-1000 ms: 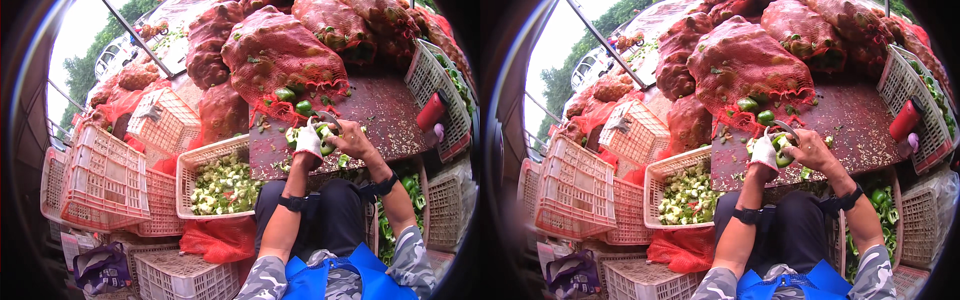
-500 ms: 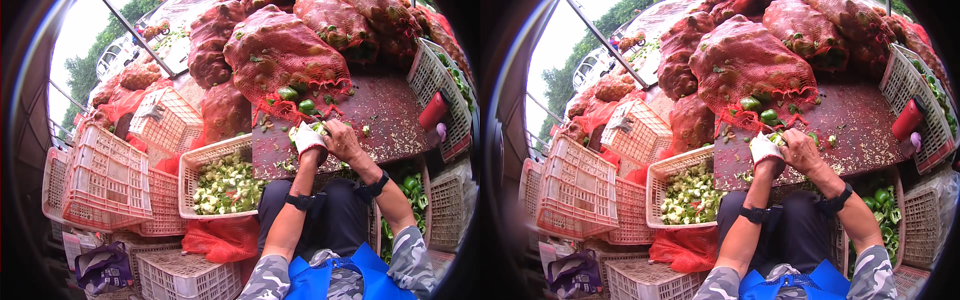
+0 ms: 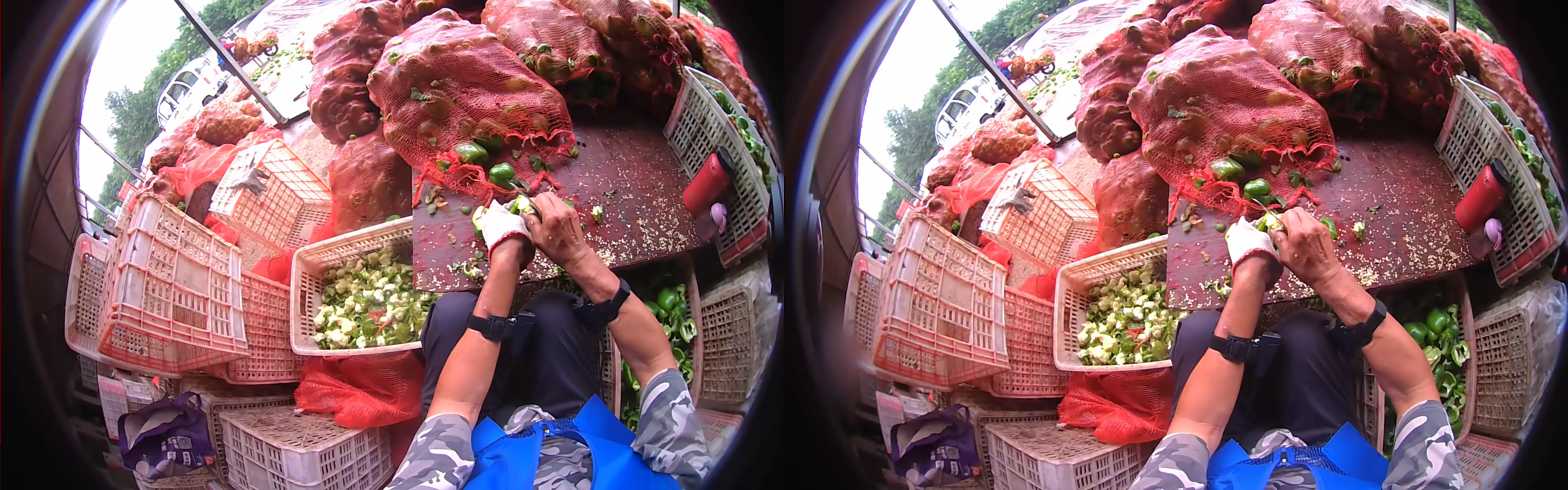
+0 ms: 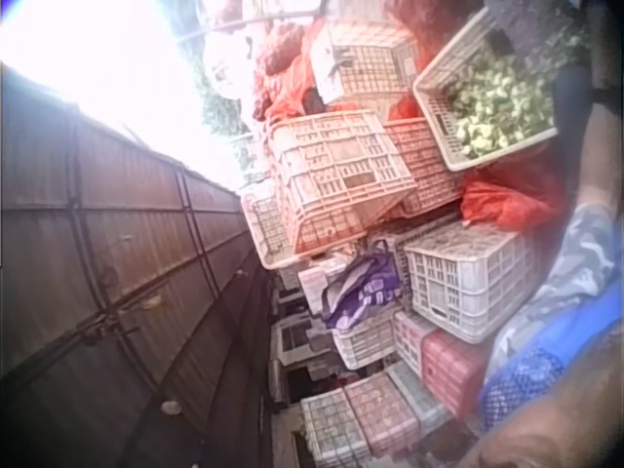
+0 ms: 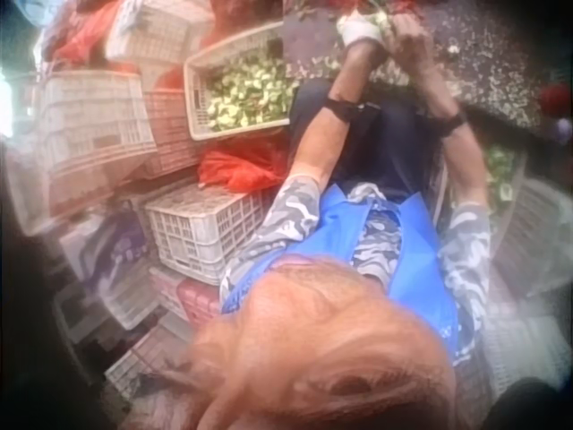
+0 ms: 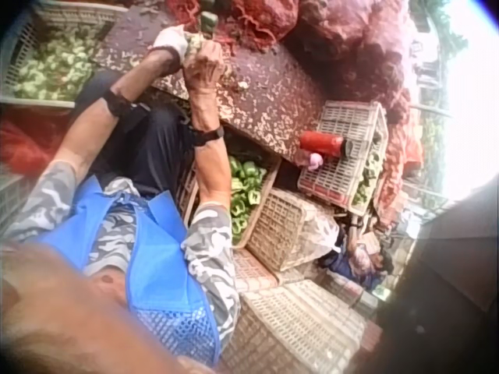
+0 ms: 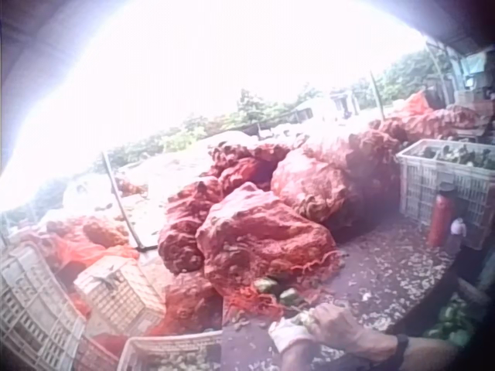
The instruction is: The recorder uses a curved blade to remove the cores and stems from green bell peppers at a large-scale agricultural processing workspace.
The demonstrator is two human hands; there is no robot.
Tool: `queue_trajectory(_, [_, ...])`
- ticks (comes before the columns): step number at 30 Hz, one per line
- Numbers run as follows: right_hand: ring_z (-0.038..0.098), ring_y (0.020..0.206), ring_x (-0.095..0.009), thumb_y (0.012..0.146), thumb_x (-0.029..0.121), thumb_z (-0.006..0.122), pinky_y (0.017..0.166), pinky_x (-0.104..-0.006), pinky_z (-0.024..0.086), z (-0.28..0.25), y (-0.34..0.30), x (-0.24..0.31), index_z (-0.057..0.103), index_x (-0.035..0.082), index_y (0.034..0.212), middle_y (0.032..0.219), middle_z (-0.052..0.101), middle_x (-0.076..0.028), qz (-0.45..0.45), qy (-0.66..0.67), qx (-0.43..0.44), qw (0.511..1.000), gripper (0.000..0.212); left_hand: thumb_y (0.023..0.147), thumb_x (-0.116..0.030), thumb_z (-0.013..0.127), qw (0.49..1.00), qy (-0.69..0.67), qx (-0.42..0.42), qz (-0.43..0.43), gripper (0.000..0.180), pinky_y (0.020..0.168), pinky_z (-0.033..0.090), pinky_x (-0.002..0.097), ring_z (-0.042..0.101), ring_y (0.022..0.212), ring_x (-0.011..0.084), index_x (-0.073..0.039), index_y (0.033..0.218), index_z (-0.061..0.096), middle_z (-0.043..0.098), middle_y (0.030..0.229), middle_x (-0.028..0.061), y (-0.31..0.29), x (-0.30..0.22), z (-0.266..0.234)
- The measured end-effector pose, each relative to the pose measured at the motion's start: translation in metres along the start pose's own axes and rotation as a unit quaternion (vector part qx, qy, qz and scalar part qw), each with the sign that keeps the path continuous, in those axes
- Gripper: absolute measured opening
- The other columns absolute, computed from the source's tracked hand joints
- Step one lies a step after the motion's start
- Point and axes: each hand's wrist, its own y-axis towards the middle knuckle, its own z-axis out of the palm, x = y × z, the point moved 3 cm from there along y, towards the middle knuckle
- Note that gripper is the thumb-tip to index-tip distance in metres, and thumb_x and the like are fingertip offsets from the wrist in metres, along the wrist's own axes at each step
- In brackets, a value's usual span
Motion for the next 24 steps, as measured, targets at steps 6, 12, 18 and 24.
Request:
queue_trajectory(6, [0.06,0.08,-0.036,0.082,0.013,0.067,0.07,-0.0449,0.049,-0.008,-0.008,-0.014,0.057,0.001,0.088,0.085,0.058,-0.017,0.036,0.005,-0.022,0.999,0.018,0.095,-0.016,0.046,0.871,-0.483,0.021,-0.091,0.018,0.081,0.046,0.0316,0.059,0.091,0.0177,-0.011,0.106,0.059,0.064,0.097,0.0029,-0.006,-0.022,-0.007])
queue_trajectory(12, [0.062,0.082,-0.036,0.082,0.021,0.067,0.069,-0.0447,0.05,-0.014,0.003,-0.001,0.058,0.003,0.094,0.087,0.06,-0.016,0.018,0.02,0.015,1.0,0.023,0.093,-0.01,0.051,0.798,-0.59,-0.101,-0.071,0.016,0.071,0.052,0.0318,0.064,0.079,0.0172,-0.003,0.104,0.06,0.067,0.093,0.0101,0.006,0.002,0.007])
queue_trajectory(18, [0.063,0.086,-0.037,0.076,0.023,0.07,0.076,-0.0466,0.051,-0.025,0.006,-0.018,0.065,0.004,0.098,0.089,0.063,-0.017,0.059,-0.016,0.149,0.987,0.03,0.094,-0.004,0.049,0.938,-0.325,-0.111,-0.042,0.019,0.074,0.055,0.0341,0.067,0.085,0.0215,0.002,0.107,0.06,0.069,0.102,0.0153,-0.011,-0.02,-0.033])
queue_trajectory(24, [0.064,0.08,-0.037,0.077,0.022,0.072,0.073,-0.0439,0.049,-0.041,0.012,-0.013,0.07,0.0,0.094,0.082,0.064,-0.02,0.119,0.142,0.145,0.972,0.027,0.103,-0.035,0.033,0.645,-0.754,0.095,-0.078,0.042,0.08,0.056,0.0379,0.067,0.093,0.0233,-0.008,0.114,0.062,0.068,0.109,0.0091,0.0,-0.01,-0.013])
